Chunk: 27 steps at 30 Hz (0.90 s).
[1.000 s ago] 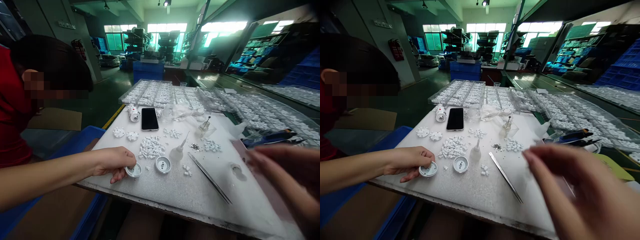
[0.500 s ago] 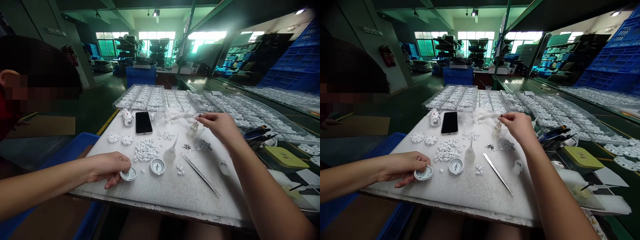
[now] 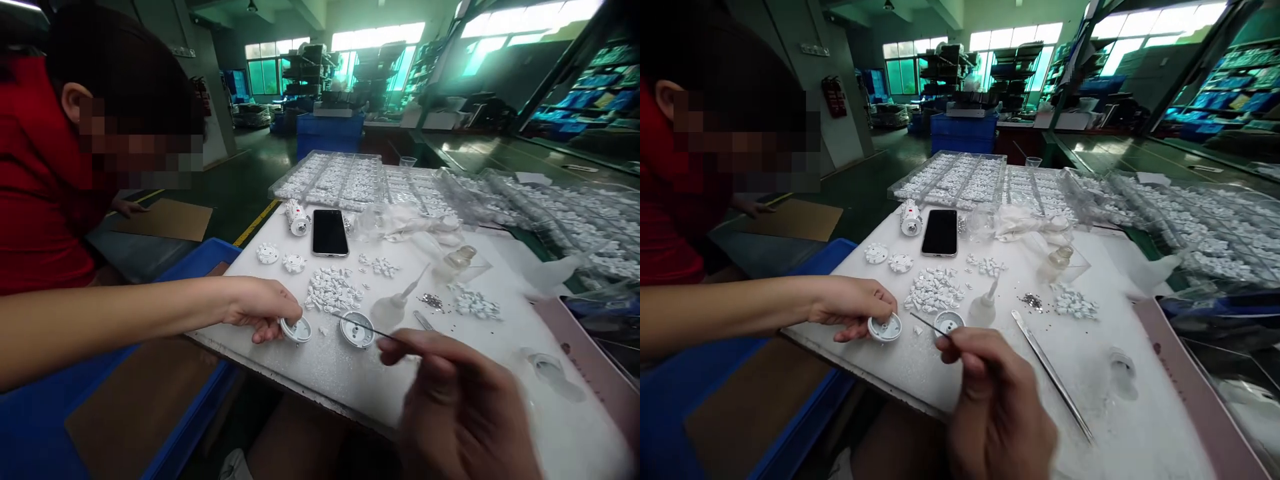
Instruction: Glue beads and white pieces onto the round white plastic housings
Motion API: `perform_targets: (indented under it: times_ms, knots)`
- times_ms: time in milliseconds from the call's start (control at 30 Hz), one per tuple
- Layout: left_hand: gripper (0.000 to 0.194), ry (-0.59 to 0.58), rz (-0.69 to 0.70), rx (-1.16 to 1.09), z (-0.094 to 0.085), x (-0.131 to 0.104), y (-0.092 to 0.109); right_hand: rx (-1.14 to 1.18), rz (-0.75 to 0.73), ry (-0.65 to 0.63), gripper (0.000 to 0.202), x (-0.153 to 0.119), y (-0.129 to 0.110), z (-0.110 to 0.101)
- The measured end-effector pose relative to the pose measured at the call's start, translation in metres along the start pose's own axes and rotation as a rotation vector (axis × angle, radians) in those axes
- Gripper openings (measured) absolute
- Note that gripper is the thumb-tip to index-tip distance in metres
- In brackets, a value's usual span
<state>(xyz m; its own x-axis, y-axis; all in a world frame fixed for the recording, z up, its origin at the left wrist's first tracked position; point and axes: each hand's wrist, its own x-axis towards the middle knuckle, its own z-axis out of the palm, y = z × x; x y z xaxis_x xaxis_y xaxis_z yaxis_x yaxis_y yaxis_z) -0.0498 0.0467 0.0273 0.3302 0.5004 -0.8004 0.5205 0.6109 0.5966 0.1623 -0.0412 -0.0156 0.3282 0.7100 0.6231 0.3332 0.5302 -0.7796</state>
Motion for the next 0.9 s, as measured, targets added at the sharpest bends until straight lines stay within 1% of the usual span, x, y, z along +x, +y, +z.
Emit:
perform_targets:
  times_ms: [67,133,267,367,533,600,667,800,900]
  knots:
    - [0.013,0.006,-0.009,0.003,0.0,0.001,0.0,0.032,0.039,-0.06,0.01,-0.011,-0.001,0.017]
    - [0.013,0.007,-0.018,0.006,0.001,0.001,0.001,0.025,0.063,-0.155,0.012,-0.01,0.001,0.026]
    - [0.011,0.005,-0.028,0.017,0.002,0.002,0.003,0.029,0.025,-0.263,0.012,-0.004,0.008,0.027]
    - [0.009,0.004,-0.039,0.028,0.001,0.002,0.004,0.057,0.001,-0.286,0.013,-0.003,0.012,0.027]
    - [0.006,0.005,-0.052,0.041,0.0,0.004,0.003,0.021,-0.031,-0.344,0.014,-0.005,0.012,0.027]
    - [0.005,0.009,-0.049,0.043,0.001,0.003,0.003,0.049,-0.059,-0.333,0.016,-0.007,0.012,0.024]
    - [0.005,0.008,-0.046,0.043,0.001,0.003,0.003,0.104,-0.083,-0.277,0.018,-0.01,0.011,0.021]
    - [0.007,0.001,-0.043,0.039,0.0,0.002,0.002,0.189,-0.07,-0.121,0.02,-0.014,0.009,0.021]
    - [0.009,-0.004,-0.039,0.037,0.0,0.001,0.003,0.31,-0.05,0.019,0.016,-0.015,0.008,0.02]
